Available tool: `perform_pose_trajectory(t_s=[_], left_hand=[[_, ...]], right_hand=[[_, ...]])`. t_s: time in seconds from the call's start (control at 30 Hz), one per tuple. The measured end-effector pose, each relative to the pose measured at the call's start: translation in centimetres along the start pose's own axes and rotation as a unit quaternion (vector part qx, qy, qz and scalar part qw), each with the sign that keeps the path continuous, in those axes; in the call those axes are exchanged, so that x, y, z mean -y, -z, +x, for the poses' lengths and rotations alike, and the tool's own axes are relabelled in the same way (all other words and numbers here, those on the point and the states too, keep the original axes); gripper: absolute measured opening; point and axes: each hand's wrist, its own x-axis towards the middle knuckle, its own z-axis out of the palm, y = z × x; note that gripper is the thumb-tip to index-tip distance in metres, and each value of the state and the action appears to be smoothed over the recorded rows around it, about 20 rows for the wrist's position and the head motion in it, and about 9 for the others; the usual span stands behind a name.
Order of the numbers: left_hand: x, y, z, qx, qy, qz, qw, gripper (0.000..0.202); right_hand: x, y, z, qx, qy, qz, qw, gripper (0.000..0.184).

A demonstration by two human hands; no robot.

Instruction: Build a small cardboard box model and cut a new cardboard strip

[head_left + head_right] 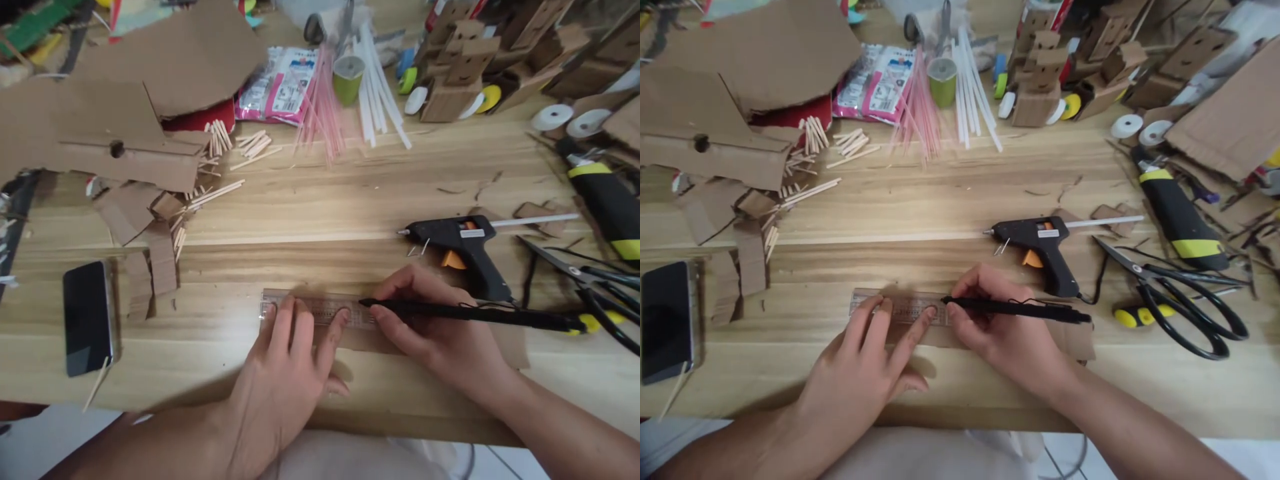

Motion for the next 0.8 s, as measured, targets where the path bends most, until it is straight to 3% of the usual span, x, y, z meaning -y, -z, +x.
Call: perform_pose_trajectory(t_s=[0.3,0.53,0.8], left_hand=[[-0.22,0.13,0.12,-0.002,0.024,-0.027,0.999,0.097],[0.00,0.36,0.17,0.016,-0.002,-0.015,1.000,0.096],[-0.59,0.18,-0.02,0.013,0.028,-0.042,0.999,0.093]], right_hand=[[-0.39,-0.27,0.09,0.008,-0.014,-0.015,1.000,0.012],[-0.26,-0.22,0.14,0.014,-0.054,-0.007,0.998,0.018],[-0.36,-0.12,0.28,0.021,-0.038,-0.017,0.999,0.018]])
